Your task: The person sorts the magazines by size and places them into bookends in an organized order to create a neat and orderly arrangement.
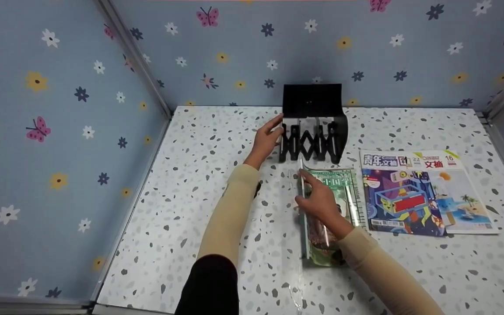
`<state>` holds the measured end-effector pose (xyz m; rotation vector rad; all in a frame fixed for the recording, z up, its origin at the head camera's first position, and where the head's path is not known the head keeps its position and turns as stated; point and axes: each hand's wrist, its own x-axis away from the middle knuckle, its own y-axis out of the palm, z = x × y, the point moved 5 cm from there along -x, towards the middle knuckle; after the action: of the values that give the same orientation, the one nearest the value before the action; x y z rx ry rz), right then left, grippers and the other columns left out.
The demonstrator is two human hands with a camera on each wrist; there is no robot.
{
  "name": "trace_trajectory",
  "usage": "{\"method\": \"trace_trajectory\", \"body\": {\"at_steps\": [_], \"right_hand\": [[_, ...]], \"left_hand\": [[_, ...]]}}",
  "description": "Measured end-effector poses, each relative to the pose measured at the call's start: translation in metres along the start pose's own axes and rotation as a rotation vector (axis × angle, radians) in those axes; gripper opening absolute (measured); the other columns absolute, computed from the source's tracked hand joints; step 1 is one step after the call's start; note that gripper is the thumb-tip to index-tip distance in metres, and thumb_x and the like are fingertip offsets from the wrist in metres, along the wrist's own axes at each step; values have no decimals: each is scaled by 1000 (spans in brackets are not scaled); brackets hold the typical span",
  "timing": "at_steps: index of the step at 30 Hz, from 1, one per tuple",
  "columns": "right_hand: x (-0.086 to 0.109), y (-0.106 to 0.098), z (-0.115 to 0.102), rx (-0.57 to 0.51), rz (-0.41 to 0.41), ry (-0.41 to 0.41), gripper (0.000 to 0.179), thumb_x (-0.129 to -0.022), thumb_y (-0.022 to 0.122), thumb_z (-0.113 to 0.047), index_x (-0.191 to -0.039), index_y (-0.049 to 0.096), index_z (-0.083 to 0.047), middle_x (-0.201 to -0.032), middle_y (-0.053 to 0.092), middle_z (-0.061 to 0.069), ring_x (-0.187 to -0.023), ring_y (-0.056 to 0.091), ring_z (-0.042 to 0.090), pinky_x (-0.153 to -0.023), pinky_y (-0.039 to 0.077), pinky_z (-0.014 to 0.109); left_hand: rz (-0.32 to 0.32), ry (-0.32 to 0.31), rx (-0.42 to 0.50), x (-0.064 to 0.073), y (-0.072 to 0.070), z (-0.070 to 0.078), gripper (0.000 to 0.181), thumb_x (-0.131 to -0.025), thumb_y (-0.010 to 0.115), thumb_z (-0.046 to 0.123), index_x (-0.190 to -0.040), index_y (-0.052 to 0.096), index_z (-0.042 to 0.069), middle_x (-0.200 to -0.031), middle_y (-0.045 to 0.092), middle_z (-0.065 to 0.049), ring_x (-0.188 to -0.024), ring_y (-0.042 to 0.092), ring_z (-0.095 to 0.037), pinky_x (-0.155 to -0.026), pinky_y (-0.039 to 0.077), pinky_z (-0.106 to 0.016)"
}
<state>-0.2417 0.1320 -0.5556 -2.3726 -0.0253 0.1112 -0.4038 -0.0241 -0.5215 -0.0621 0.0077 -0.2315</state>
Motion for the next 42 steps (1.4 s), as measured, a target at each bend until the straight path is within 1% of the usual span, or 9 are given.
{"method": "trace_trajectory", "body": {"at_steps": [3, 5, 6, 16, 22, 27, 33, 38, 42], "right_hand": [[0, -1, 0, -40, -24, 28, 75, -77, 67, -18, -147, 42, -26, -128, 63, 17, -84, 66, 30, -57, 42, 32], [1, -2, -1, -54, -29, 40, 74, -78, 67, -18, -147, 42, -25, -125, 64, 19, -104, 65, 34, -61, 45, 34], [1, -3, -2, -59, -29, 43, 74, -78, 67, -18, -147, 42, -25, -124, 64, 20, -105, 65, 35, -61, 46, 34], [0, -8, -6, -43, 6, 34, 72, -76, 65, -15, -145, 46, -25, -112, 69, 23, -94, 69, 34, -53, 42, 32], [3, -13, -7, -41, 84, -6, 74, -73, 64, -13, -144, 47, -22, -94, 71, 26, -84, 71, 34, -53, 45, 33], [8, -20, -8, -53, 167, -40, 75, -70, 66, -10, -143, 50, -19, -100, 72, 23, -74, 71, 31, -52, 48, 36], [14, -27, -9, -138, 221, -58, 77, -68, 66, -3, -142, 51, -20, -102, 71, 25, -75, 73, 31, -56, 56, 38], [22, -35, -13, -183, 271, -99, 77, -67, 65, 1, -141, 53, -19, -100, 72, 24, -73, 73, 31, -53, 55, 35], [27, -40, -16, -205, 308, -141, 77, -67, 64, 3, -140, 53, -18, -100, 72, 23, -73, 73, 31, -50, 52, 27]], "left_hand": [[15, 14, -12, -2, 0, -4, 43, -101, 51, 25, -143, 48, 32, -149, 45, 6, -130, 51, -19, -98, 48, -48], [22, 23, -9, -3, 0, -5, 42, -101, 51, 24, -142, 49, 32, -148, 46, 6, -129, 51, -20, -98, 47, -51], [26, 28, -6, -3, 0, -5, 42, -100, 51, 24, -142, 49, 31, -148, 47, 5, -129, 52, -20, -98, 47, -52], [13, 28, -26, -1, -1, -2, 43, -101, 50, 24, -143, 48, 31, -149, 45, 5, -129, 52, -19, -95, 51, -43], [-34, -1, -16, 10, -2, 15, 45, -101, 50, 20, -146, 45, 24, -152, 42, 1, -134, 46, -24, -100, 47, -45], [-31, -18, -15, 16, -3, 23, 45, -101, 48, 18, -146, 45, 23, -152, 42, 2, -134, 47, -22, -100, 47, -46], [-31, -23, 8, 17, -1, 24, 46, -101, 48, 18, -147, 44, 22, -151, 43, 2, -131, 49, -20, -101, 46, -49], [-4, -5, 1, 9, -1, 12, 44, -101, 50, 20, -144, 48, 27, -150, 45, 3, -129, 52, -20, -97, 48, -49], [6, -7, 9, 10, -1, 14, 44, -100, 51, 19, -144, 48, 25, -148, 47, 3, -128, 53, -20, -97, 48, -50]]}}
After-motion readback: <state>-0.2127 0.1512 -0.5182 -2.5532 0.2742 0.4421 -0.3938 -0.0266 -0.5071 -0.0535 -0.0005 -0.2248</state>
